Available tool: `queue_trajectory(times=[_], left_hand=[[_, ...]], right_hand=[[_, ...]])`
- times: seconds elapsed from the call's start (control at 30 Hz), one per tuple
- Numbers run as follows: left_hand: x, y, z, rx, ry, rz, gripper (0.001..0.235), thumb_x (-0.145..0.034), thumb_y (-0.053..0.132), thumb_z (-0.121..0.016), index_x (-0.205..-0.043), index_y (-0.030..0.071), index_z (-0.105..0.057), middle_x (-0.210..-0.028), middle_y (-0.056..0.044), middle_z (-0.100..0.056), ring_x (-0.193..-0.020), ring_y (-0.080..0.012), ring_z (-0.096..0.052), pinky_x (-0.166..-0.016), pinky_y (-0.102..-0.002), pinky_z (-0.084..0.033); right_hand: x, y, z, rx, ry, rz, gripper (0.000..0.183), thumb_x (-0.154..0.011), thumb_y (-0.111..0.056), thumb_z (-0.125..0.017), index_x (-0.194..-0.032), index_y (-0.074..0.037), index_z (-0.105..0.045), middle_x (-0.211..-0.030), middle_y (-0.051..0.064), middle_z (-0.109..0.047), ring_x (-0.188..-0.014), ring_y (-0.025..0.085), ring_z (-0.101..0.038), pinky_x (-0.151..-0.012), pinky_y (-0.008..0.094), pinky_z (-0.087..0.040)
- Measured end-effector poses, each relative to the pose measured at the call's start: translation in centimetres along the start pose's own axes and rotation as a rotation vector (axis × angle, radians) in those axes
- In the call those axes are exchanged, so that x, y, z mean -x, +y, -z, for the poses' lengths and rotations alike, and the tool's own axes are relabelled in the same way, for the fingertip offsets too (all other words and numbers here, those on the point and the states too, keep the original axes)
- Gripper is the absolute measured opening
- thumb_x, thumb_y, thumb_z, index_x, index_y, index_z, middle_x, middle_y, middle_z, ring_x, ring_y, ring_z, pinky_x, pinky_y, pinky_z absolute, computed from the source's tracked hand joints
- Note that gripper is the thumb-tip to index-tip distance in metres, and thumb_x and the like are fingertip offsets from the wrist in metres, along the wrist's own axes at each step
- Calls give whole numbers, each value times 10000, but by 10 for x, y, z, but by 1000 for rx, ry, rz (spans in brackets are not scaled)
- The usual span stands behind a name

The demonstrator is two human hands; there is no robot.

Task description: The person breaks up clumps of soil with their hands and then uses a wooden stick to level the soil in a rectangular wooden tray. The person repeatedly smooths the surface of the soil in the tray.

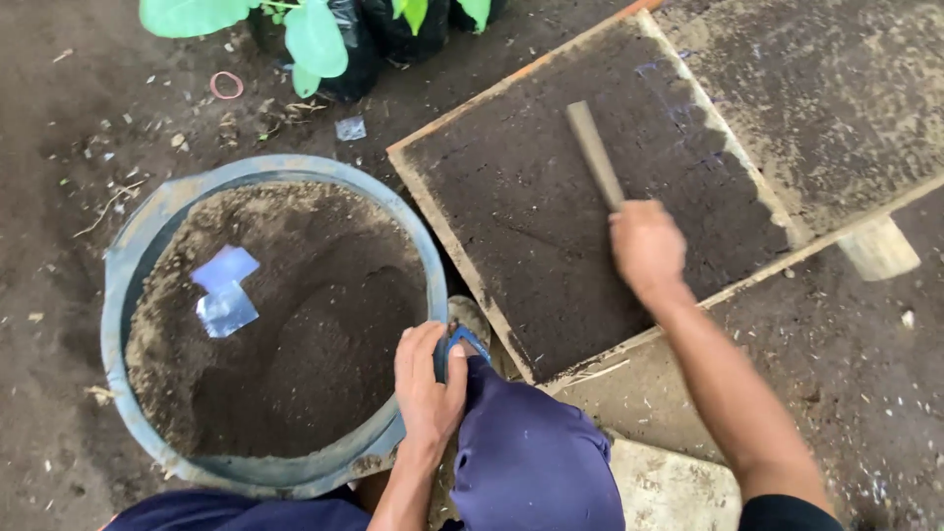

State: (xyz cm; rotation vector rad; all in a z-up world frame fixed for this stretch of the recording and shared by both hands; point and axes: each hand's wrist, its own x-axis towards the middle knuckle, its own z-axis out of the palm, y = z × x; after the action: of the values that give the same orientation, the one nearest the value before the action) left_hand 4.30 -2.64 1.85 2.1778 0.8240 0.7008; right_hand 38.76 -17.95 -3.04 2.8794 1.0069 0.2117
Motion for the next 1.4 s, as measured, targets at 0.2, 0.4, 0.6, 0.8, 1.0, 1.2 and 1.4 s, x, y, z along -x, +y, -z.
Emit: queue_trajectory(times=[0.2,0.4,0.6,0.8,1.0,1.2,1.4], left_hand=[[-57,34,-52,585,-76,239,332,-1059,232,-542,-1323,61,-647,-1287,-157,-662,-1284,-406,-594,-1090,-562,-456],[-120,18,-138,625,-125,489,478,-1110,333,-427,-1476,32,-491,-1523,-253,-479,-1504,-415,-358,-1287,-537,-135],[-137,5,-199,489,-169,232,446,-1118,289,-444,-1471,27,-521,-1512,-266,-515,-1501,-402,-387,-1302,-537,-85],[-143,5,-220,837,-189,264,404,-1125,285,-429,-1445,86,-577,-1490,-176,-582,-1484,-284,-446,-1319,-443,-180],[-137,40,-162,1324,-128,638,652,-1122,519,-189,-1555,103,-445,-1655,-145,-401,-1594,-285,-184,-1328,-444,-31],[-127,55,-45,745,172,745,369,-1050,374,-529,-1292,166,-714,-1357,-44,-684,-1320,-134,-563,-1291,-376,-249],[-32,-20,41,54,7,488,520,-1001,357,-558,-1454,105,-522,-1496,-119,-526,-1429,-322,-430,-1257,-532,-137]], right_hand=[[26,-53,11,-76,50,192,151,-1025,-314,-630,-997,-169,-658,-853,16,-591,-765,223,-688,-666,337,-585],[27,-7,-6,-186,46,24,194,-1062,-281,-654,-1100,-97,-702,-911,90,-656,-844,301,-706,-711,423,-585],[26,-30,9,-340,240,23,349,-1065,-136,-601,-1366,40,-620,-1240,263,-613,-1171,432,-604,-1030,502,-464],[8,-107,-18,-808,108,12,410,-1132,-206,-419,-1420,43,-572,-1361,309,-593,-1300,452,-548,-1143,531,-385],[-8,-157,44,-1243,-23,-40,386,-1097,-241,-486,-1351,6,-639,-1321,239,-650,-1305,362,-576,-1157,488,-396],[23,-212,115,-1744,-206,-58,361,-1059,-279,-559,-1276,-34,-711,-1277,163,-713,-1309,263,-607,-1172,441,-409],[2,-92,53,-547,156,298,260,-1017,-257,-640,-1117,-43,-748,-1067,174,-730,-1068,340,-673,-1026,491,-478]])
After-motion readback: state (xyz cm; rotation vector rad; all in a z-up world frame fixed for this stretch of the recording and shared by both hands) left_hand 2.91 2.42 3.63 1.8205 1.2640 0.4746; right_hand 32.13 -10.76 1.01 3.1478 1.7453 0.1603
